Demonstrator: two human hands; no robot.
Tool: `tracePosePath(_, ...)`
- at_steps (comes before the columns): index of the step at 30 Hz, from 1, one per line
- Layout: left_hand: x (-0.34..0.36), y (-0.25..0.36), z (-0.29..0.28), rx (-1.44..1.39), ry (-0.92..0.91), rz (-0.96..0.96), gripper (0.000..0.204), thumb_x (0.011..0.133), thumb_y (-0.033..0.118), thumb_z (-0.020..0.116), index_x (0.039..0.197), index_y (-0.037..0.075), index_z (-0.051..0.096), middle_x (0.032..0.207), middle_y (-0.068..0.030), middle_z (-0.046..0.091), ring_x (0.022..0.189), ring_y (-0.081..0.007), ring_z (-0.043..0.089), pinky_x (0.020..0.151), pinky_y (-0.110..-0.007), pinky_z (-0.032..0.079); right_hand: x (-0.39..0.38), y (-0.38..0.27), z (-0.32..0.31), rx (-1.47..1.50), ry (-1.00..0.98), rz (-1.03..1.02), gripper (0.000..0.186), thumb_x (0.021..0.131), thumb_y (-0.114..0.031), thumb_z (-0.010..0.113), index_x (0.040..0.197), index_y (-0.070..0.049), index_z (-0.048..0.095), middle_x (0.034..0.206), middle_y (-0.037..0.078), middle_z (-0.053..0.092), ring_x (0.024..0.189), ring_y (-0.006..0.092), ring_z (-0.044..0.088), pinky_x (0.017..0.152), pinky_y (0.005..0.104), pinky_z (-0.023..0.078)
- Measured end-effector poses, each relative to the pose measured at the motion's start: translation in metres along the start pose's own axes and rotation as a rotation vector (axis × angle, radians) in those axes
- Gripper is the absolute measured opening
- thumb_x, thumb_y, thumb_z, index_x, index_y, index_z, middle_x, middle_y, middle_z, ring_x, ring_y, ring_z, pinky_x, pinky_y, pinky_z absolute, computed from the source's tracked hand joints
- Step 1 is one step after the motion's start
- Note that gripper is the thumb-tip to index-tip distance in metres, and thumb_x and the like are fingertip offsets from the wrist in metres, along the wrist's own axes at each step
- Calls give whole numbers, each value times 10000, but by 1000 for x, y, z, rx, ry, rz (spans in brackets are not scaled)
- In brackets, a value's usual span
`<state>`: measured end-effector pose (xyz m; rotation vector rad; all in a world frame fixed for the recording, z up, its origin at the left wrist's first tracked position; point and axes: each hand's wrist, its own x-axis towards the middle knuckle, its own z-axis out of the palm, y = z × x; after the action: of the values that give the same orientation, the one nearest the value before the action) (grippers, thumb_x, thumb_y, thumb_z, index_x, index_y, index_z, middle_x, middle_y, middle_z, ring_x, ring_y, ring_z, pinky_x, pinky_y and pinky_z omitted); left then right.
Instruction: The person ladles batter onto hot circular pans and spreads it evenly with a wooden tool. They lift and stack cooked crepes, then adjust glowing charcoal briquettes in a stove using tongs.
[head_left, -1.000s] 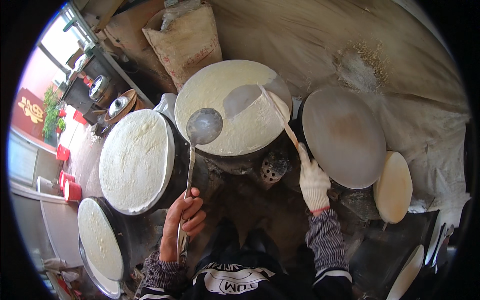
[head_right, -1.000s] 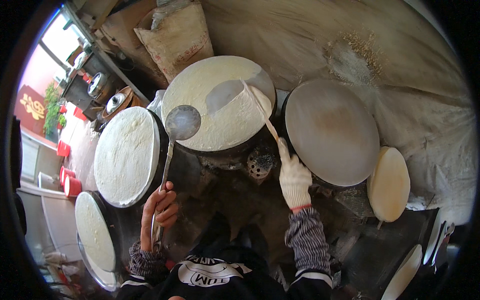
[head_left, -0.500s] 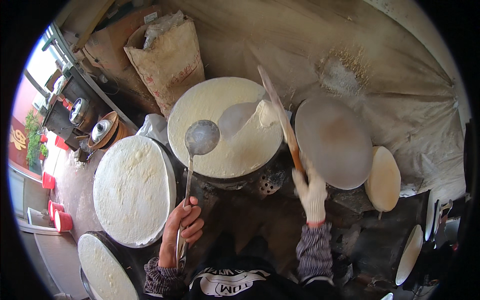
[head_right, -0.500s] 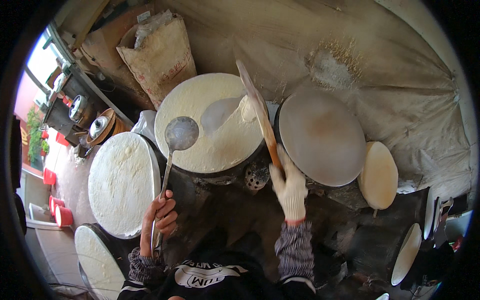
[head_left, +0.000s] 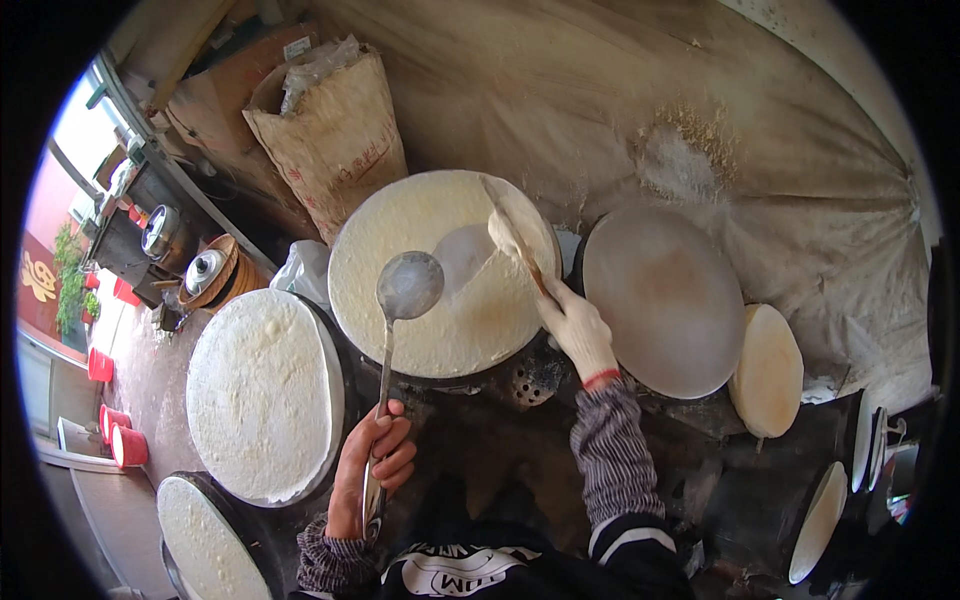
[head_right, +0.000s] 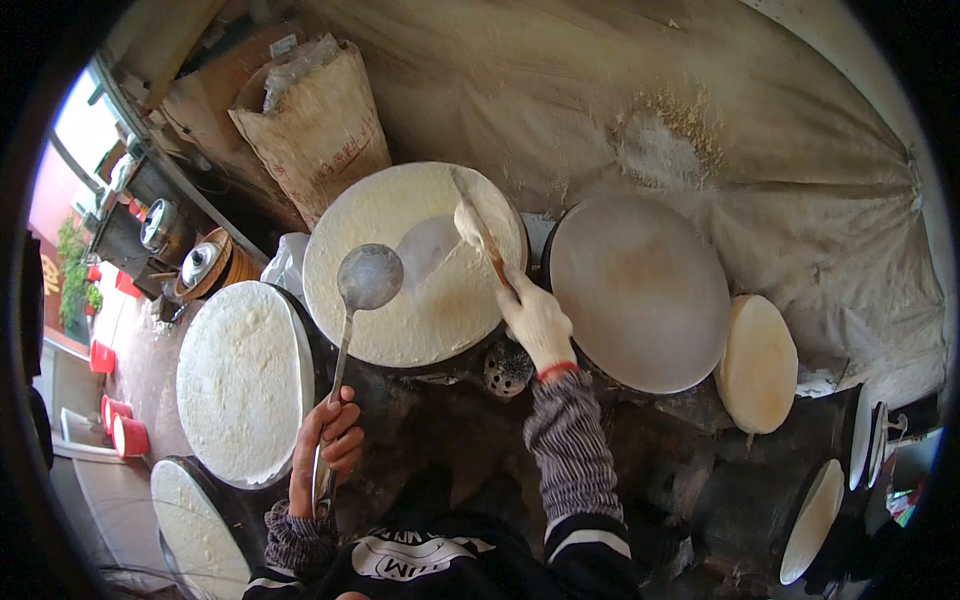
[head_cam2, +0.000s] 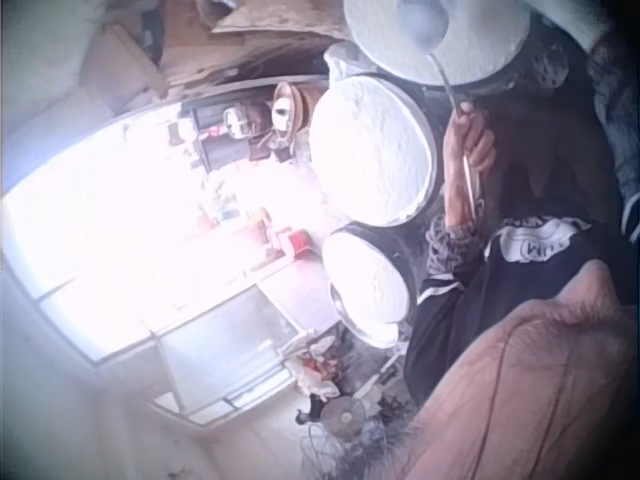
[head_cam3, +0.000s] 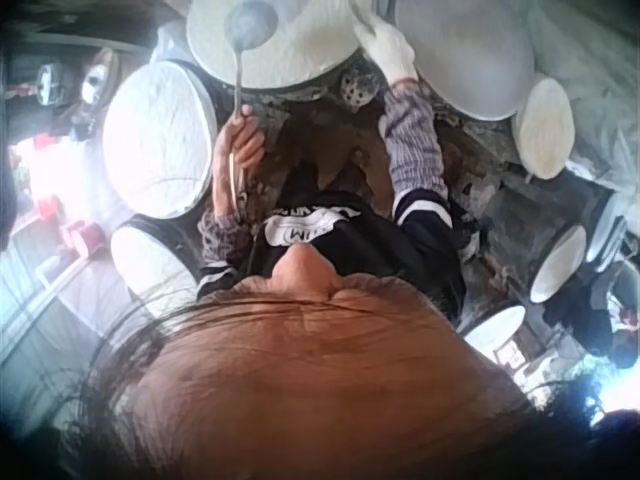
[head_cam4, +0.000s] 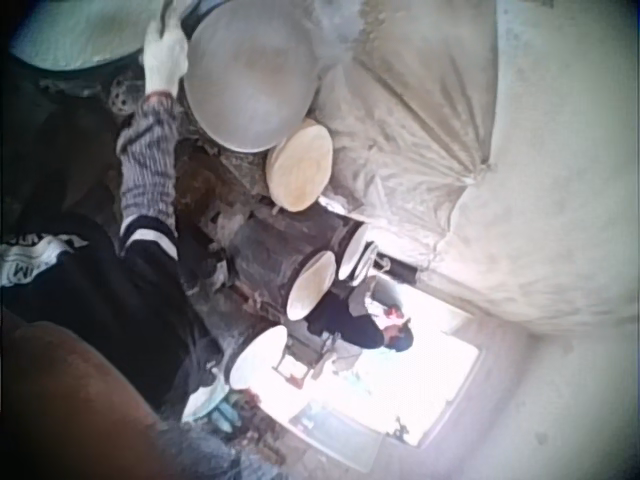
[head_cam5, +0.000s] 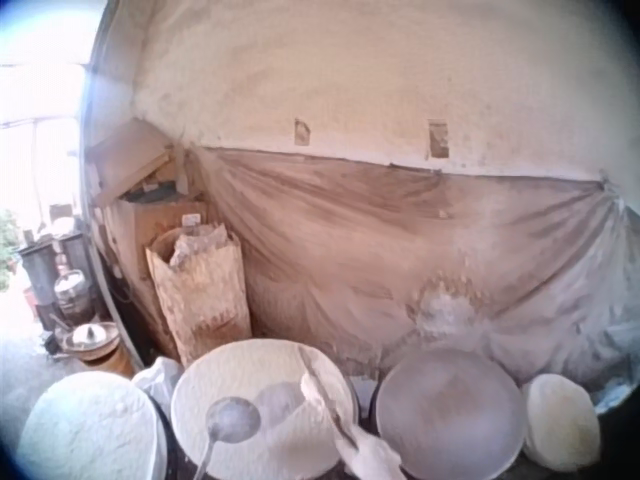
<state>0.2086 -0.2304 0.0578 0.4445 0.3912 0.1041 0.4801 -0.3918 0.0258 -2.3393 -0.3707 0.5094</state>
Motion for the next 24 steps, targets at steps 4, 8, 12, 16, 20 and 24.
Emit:
tracePosePath(4,7,-4,5,-23,-5,24,164,1012,150,430,1111,49,512,628,58,302,436,-31,290,351,-187,277,-13,37,2,79,133,-29,470,912,-425,554,1361,-287,520,1022,147,700,784,287,698,801,393,535)
tracePosePath(8,18,-7,16,-34,20,8,170,1016,158,443,1121,43,512,630,62,297,434,-26,296,349,-183,290,-16,23,26,-122,41,-52,471,891,-410,583,1336,-262,542,1102,180,671,967,347,660,868,421,508)
tracePosePath(12,23,-4,18,10,-37,21,166,1017,163,445,1115,48,513,637,63,298,439,-24,295,352,-182,291,-44,38,4,-6,172,-84,489,896,-422,566,1362,-282,511,1158,153,659,1055,363,631,904,431,492)
tracePosePath(16,29,-8,18,17,-36,-6,159,1018,169,443,1107,49,499,642,61,301,439,-25,295,356,-182,293,-39,55,25,-70,124,-33,491,920,-472,524,1386,-324,476,1120,159,670,1007,386,641,863,478,506)
tracePosePath(20,26,-8,21,26,-35,-22,159,1019,165,437,1111,47,490,644,59,302,439,-28,294,356,-185,292,-26,58,15,-48,91,-231,490,917,-470,539,1376,-305,491,1111,164,672,1004,366,650,873,480,505)
tracePosePath(24,17,-7,21,11,-32,18,171,1020,163,432,1124,41,493,643,56,304,441,-30,293,356,-186,289,-5,41,-26,126,83,21,411,947,-370,554,1337,-240,552,867,89,700,728,220,685,724,341,555)
